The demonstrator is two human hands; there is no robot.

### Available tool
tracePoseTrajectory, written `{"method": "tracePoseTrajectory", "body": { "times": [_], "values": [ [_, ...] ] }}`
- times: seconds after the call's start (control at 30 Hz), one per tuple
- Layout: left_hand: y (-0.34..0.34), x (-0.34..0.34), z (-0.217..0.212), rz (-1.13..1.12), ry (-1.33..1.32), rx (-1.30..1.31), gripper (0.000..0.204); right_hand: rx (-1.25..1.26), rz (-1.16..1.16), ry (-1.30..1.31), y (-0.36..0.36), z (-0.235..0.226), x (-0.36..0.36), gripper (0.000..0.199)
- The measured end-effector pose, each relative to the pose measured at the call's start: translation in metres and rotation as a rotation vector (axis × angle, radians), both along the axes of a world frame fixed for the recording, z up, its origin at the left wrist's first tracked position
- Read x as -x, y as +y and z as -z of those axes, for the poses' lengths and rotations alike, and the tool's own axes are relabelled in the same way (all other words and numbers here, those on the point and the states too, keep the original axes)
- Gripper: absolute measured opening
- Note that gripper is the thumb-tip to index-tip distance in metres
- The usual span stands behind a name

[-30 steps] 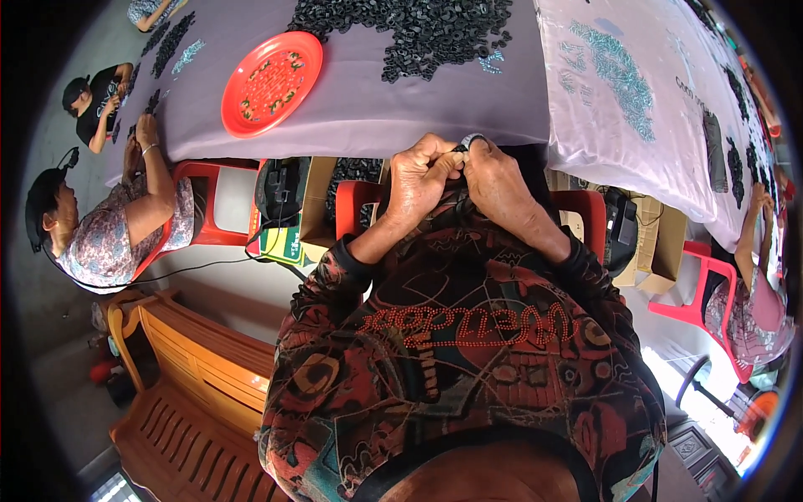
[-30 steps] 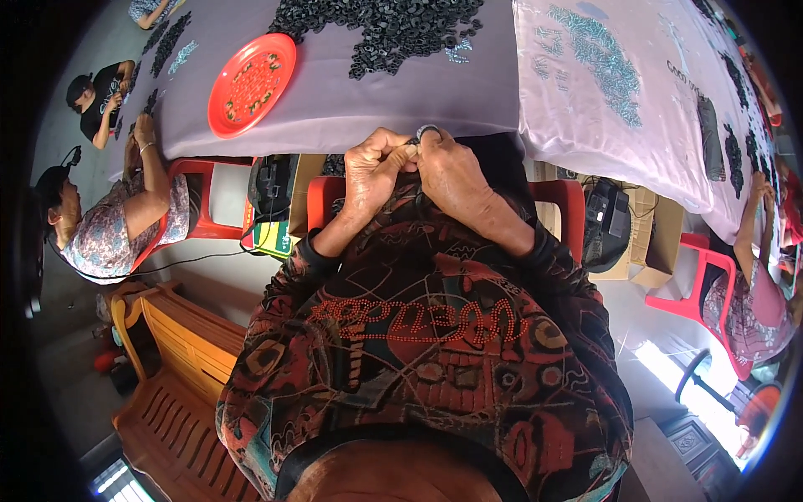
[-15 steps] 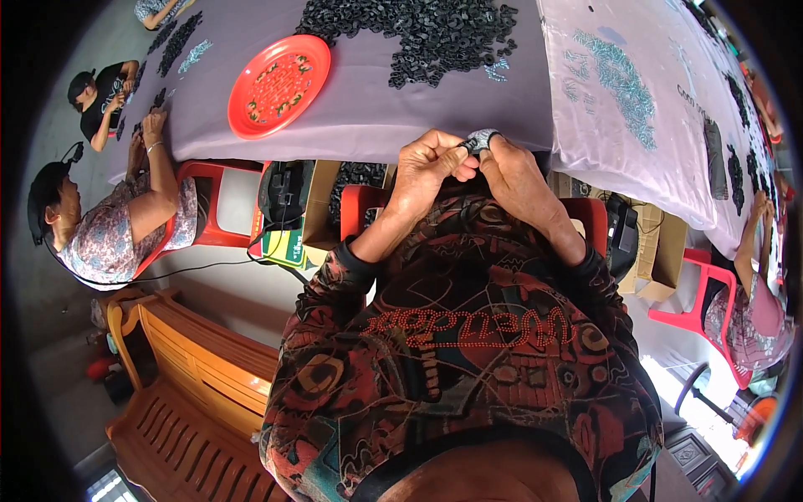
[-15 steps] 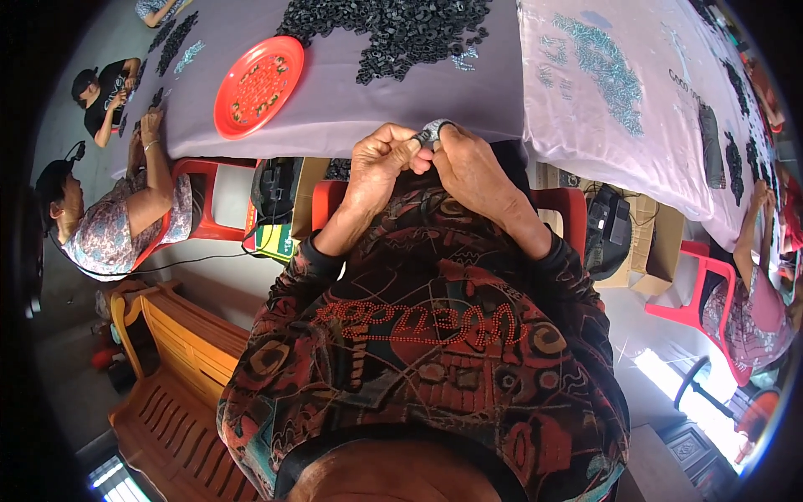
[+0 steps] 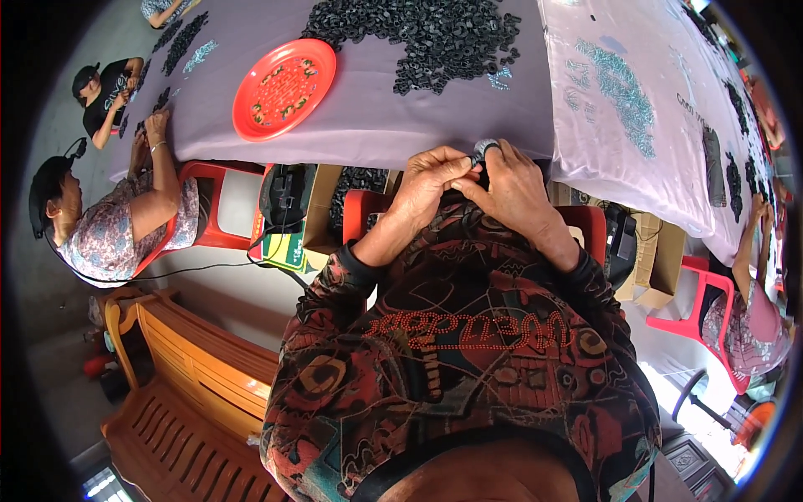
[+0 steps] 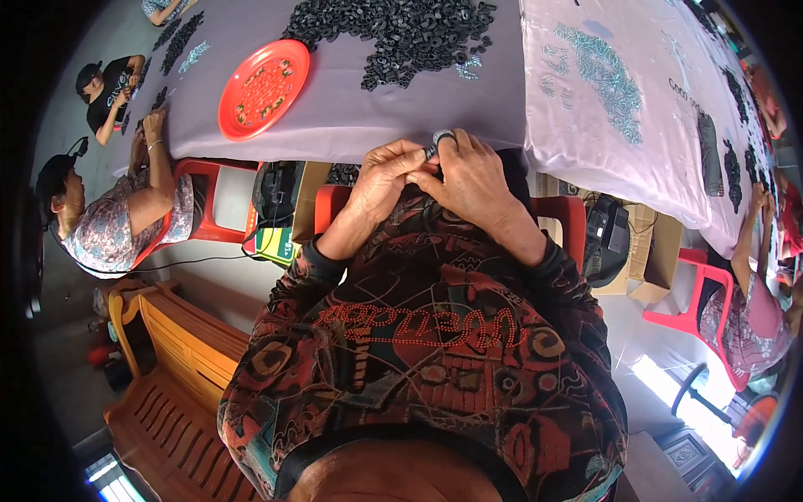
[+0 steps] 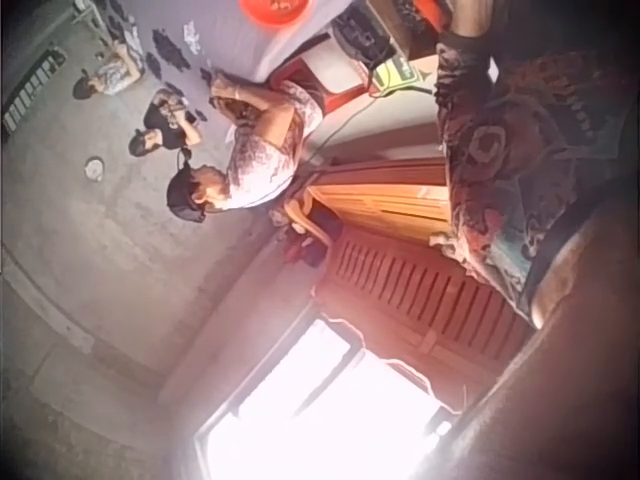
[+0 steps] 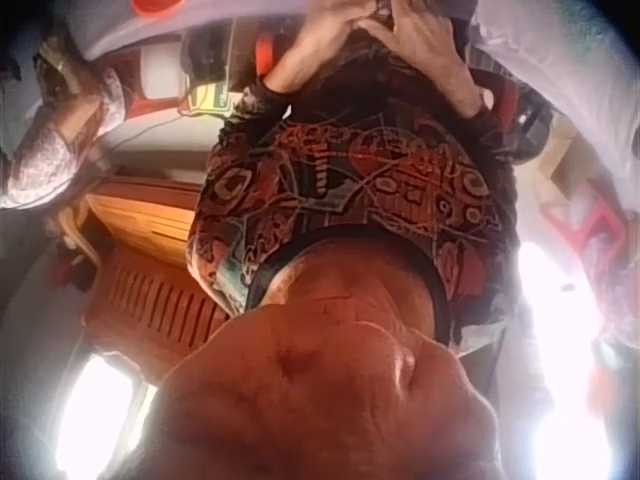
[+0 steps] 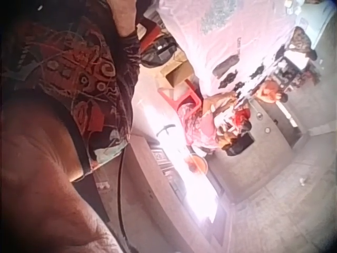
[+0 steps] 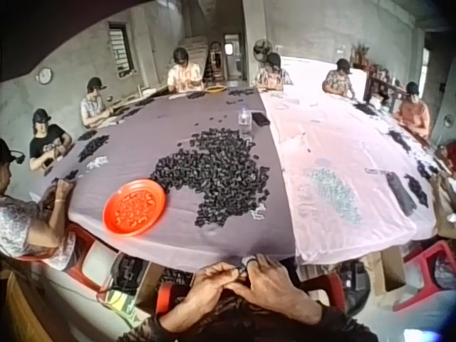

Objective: The person picks up black plastic components from a pile, fits them together by hand, and places the assembled pieces into a red tray. After filling the tray, the person moves the assembled components back onto the table surface.

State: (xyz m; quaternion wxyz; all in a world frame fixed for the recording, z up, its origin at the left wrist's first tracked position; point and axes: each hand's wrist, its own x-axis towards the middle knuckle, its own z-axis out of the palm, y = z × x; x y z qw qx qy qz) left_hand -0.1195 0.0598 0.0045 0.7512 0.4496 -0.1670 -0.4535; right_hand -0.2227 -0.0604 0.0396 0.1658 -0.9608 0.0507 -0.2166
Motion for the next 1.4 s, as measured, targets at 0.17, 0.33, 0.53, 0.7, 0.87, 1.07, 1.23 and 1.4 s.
{"method": "tracePoseTrajectory", "body": {
  "times": [0.17,0.33,0.53,0.7,0.87,1.07,1.23,1.4],
  "values": [
    [0.001,0.001,0.005,0.101,0.042,-0.021,0.012,0.083,0.04,-0.027,0.003,0.014,-0.001,0.031],
    [0.0,0.0,0.011,0.111,0.058,-0.077,0.017,0.091,0.054,-0.014,0.006,0.024,-0.004,0.024],
    [0.001,-0.001,0.017,0.124,0.057,-0.081,0.017,0.199,-0.013,-0.012,0.005,0.026,-0.002,0.02],
    [0.0,-0.001,0.019,0.108,0.07,-0.069,0.014,0.056,-0.026,-0.018,0.003,0.022,-0.005,0.025],
    [0.0,-0.008,0.017,0.049,-0.013,-0.088,0.011,-0.379,-0.136,0.05,-0.026,0.009,0.001,0.033],
    [0.0,-0.009,0.014,0.018,-0.023,-0.15,0.011,-0.133,0.212,-0.063,-0.086,0.028,-0.041,0.007],
    [0.001,-0.009,0.015,0.039,-0.015,-0.176,0.012,0.174,0.291,-0.048,-0.095,0.051,-0.066,0.007],
    [0.001,-0.009,0.018,0.039,-0.014,-0.181,0.012,0.017,0.162,-0.227,-0.098,0.057,-0.05,0.01]
  ]
}}
